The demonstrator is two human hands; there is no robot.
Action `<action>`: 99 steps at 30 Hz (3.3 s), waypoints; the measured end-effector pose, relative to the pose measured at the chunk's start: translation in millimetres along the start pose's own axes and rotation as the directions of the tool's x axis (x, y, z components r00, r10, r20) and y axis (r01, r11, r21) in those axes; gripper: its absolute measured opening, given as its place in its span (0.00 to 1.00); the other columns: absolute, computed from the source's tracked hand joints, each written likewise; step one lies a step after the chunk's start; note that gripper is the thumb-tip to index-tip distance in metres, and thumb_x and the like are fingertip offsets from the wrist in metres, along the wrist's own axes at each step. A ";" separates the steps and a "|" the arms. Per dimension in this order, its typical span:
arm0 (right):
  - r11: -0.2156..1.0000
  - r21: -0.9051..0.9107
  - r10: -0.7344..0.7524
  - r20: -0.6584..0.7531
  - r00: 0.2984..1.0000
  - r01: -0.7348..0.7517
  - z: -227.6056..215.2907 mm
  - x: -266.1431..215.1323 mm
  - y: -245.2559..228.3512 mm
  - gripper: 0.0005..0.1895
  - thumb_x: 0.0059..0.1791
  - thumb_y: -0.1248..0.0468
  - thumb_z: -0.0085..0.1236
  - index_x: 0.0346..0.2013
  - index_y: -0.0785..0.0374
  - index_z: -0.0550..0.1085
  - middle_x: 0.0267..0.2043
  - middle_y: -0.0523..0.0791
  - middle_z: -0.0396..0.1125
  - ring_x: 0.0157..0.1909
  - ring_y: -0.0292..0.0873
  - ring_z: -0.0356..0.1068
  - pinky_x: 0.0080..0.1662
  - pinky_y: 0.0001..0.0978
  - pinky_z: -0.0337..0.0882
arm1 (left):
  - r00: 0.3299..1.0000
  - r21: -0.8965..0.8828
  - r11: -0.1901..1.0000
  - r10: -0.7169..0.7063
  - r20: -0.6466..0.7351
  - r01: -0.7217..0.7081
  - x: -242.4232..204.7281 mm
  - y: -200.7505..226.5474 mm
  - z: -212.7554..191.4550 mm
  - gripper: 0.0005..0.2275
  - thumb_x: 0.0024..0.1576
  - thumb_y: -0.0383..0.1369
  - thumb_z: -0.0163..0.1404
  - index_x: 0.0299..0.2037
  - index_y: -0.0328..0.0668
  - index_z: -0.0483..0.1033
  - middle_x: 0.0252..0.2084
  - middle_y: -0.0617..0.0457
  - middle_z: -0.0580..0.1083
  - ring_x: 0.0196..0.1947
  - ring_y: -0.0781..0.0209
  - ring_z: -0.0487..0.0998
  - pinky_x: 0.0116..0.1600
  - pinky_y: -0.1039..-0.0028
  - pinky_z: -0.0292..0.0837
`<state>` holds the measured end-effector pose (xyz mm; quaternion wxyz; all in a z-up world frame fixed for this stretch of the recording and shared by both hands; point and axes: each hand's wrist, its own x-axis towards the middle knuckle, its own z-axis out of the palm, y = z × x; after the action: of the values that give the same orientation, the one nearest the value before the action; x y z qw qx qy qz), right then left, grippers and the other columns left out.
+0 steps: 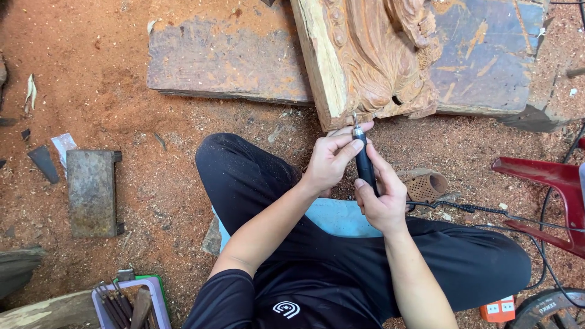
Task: Using a handheld rotary tool to carve intricate decorative details into a large wooden sculpture in a workshop.
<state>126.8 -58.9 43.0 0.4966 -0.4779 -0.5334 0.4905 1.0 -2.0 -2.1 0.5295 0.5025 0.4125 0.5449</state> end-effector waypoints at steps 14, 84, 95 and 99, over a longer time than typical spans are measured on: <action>0.994 0.024 -0.107 -0.026 0.994 0.108 -0.7 -10.8 14.2 0.33 0.50 0.78 0.51 0.71 0.72 0.59 0.17 0.50 0.68 0.11 0.40 0.67 0.15 0.25 0.65 | 0.997 0.028 0.999 0.013 0.072 -0.016 -1.5 10.9 -0.1 0.09 0.64 0.34 0.50 0.44 0.44 0.84 0.59 0.47 0.77 0.63 0.48 0.73 0.68 0.60 0.61; 0.942 -0.125 -0.321 -0.060 0.945 0.312 -0.8 1.7 45.1 0.29 0.48 0.78 0.57 0.65 0.76 0.68 0.55 0.63 0.71 0.57 0.53 0.72 0.49 0.40 0.75 | 0.999 -0.218 0.976 0.018 0.039 -0.009 1.7 -7.9 -3.3 0.10 0.64 0.30 0.49 0.43 0.32 0.83 0.52 0.38 0.78 0.57 0.52 0.76 0.60 0.63 0.71; 0.946 -0.093 -0.316 -0.063 0.947 0.309 1.1 4.1 44.4 0.30 0.49 0.78 0.55 0.67 0.78 0.65 0.58 0.64 0.69 0.58 0.52 0.70 0.53 0.43 0.74 | 1.000 -0.206 0.978 -0.012 -0.006 0.010 7.6 20.2 1.5 0.08 0.62 0.28 0.50 0.42 0.35 0.84 0.38 0.51 0.81 0.46 0.71 0.70 0.49 0.74 0.74; 0.953 -0.071 -0.298 -0.051 0.953 0.294 -0.2 3.1 44.8 0.30 0.50 0.78 0.54 0.68 0.77 0.64 0.59 0.64 0.68 0.60 0.52 0.70 0.53 0.42 0.73 | 0.999 -0.288 0.958 -0.022 -0.048 0.007 9.0 26.4 5.6 0.08 0.62 0.28 0.50 0.41 0.35 0.84 0.37 0.51 0.81 0.44 0.72 0.69 0.47 0.77 0.74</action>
<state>127.8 -53.0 -1.5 0.5654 -0.4227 -0.5985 0.3788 2.9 3.8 25.8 0.5905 0.4032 0.3457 0.6077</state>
